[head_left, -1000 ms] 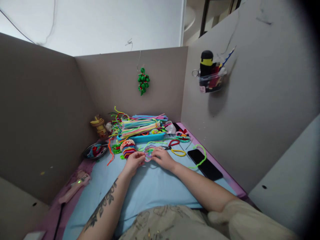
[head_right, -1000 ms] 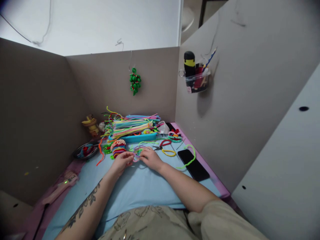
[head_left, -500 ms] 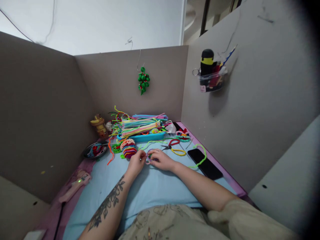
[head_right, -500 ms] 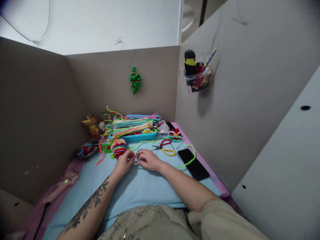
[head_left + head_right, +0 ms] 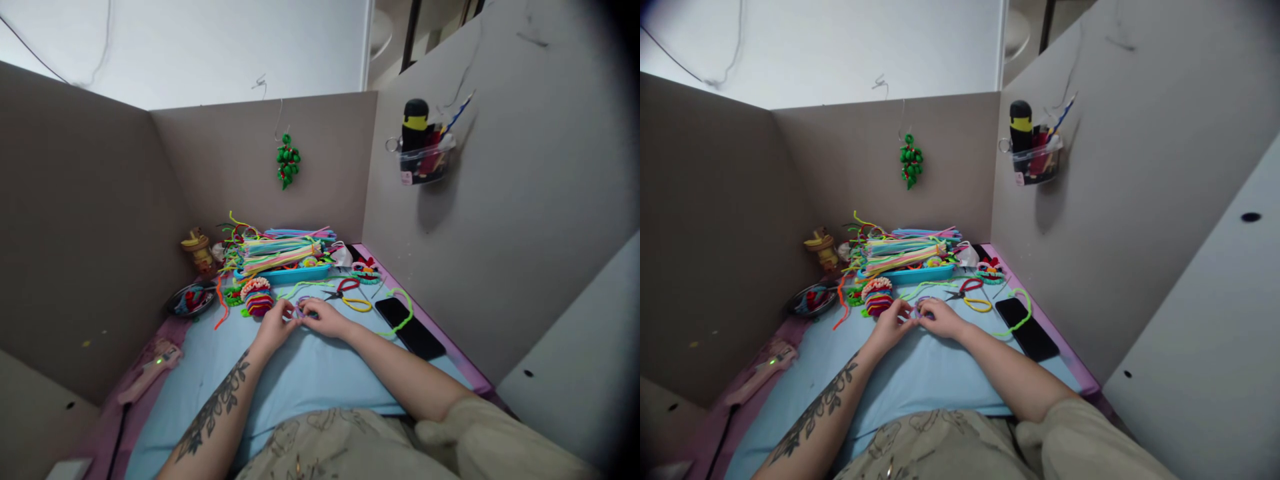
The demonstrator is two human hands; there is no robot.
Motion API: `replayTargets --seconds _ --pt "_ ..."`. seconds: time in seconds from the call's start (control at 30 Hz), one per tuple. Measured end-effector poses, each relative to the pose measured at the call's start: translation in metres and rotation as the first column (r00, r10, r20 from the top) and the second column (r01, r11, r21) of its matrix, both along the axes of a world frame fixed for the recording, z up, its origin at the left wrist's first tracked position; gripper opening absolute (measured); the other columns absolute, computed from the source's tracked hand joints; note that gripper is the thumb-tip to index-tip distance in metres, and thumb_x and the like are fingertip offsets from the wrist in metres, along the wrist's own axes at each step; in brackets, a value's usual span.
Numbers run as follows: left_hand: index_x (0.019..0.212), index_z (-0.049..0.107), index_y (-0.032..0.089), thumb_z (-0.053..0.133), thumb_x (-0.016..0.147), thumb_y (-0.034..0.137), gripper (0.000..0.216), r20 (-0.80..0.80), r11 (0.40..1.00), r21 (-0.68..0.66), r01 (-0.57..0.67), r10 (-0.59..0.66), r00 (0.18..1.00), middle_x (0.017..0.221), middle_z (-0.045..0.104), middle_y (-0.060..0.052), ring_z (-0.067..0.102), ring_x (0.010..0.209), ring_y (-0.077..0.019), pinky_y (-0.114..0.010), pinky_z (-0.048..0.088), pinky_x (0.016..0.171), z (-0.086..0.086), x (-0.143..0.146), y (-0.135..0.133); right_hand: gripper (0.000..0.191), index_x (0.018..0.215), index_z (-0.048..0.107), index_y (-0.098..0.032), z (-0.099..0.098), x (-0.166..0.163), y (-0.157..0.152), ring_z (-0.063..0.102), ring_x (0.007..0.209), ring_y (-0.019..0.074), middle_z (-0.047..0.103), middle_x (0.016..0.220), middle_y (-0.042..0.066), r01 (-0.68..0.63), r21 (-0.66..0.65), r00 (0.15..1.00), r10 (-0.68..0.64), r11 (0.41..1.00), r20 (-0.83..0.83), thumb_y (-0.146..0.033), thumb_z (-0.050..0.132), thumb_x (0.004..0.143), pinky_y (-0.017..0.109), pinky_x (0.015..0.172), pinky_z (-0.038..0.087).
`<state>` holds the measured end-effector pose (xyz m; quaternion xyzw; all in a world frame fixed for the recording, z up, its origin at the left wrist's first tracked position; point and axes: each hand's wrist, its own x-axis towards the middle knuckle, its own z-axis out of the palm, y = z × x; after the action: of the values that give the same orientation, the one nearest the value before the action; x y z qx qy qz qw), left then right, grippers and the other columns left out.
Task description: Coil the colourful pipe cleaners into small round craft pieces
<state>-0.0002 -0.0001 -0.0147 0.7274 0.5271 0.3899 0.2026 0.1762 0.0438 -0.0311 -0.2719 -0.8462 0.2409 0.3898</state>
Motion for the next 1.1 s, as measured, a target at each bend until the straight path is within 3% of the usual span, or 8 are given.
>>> replayTargets --seconds 0.33,0.67,0.73,0.9,1.1 --pt "0.083 0.048 0.019 0.066 0.064 0.028 0.028 0.165 0.997 -0.018 -0.076 0.078 0.983 0.077 0.06 -0.001 0.06 0.071 -0.0154 -0.023 0.046 0.054 -0.001 0.003 0.003 0.014 0.071 0.055 -0.018 0.002 0.0 -0.002 0.056 0.084 0.016 0.06 0.083 0.003 -0.006 0.013 1.0 0.006 1.0 -0.006 -0.028 0.06 0.079 0.029 0.079 0.043" --pt "0.079 0.045 0.018 0.067 0.06 0.021 0.03 0.289 0.997 -0.061 -0.038 0.054 0.956 0.074 0.057 0.001 0.056 0.066 -0.0127 -0.024 0.047 0.058 -0.006 0.004 0.007 0.01 0.069 0.055 -0.017 0.003 -0.001 -0.003 0.057 0.083 0.016 0.062 0.081 0.003 -0.027 0.046 1.0 0.027 0.999 0.001 -0.023 0.061 0.076 0.029 0.078 0.043" --pt "0.078 0.045 0.018 0.067 0.06 0.021 0.029 0.296 0.997 -0.062 -0.033 0.05 0.954 0.072 0.056 0.002 0.056 0.066 -0.0124 -0.024 0.047 0.058 -0.007 0.005 0.007 0.009 0.077 0.056 -0.017 0.002 0.0 -0.004 0.057 0.083 0.0156 0.062 0.083 0.003 0.001 0.0 1.0 -0.001 1.0 -0.004 -0.024 0.061 0.075 0.028 0.077 0.044" --pt "0.079 0.045 0.018 0.067 0.06 0.021 0.029 0.304 0.997 -0.068 -0.028 0.048 0.952 0.071 0.054 0.002 0.055 0.067 -0.0124 -0.024 0.047 0.058 -0.008 0.005 0.007 0.045 0.109 0.051 -0.016 -0.001 -0.001 -0.004 0.061 0.088 0.0168 0.063 0.095 0.005 0.039 -0.185 0.997 -0.051 0.982 -0.062 -0.024 0.068 0.068 0.03 0.079 0.047" --pt "0.078 0.045 0.018 0.066 0.061 0.021 0.027 0.327 0.997 -0.067 -0.025 0.046 0.944 0.071 0.054 0.002 0.055 0.067 -0.0125 -0.023 0.046 0.059 -0.011 0.003 0.01 0.035 0.101 0.061 -0.017 -0.005 -0.001 0.001 0.064 0.089 0.019 0.067 0.094 0.005 -0.049 -0.338 0.997 0.023 0.94 -0.08 -0.019 0.065 0.067 0.031 0.077 0.05"
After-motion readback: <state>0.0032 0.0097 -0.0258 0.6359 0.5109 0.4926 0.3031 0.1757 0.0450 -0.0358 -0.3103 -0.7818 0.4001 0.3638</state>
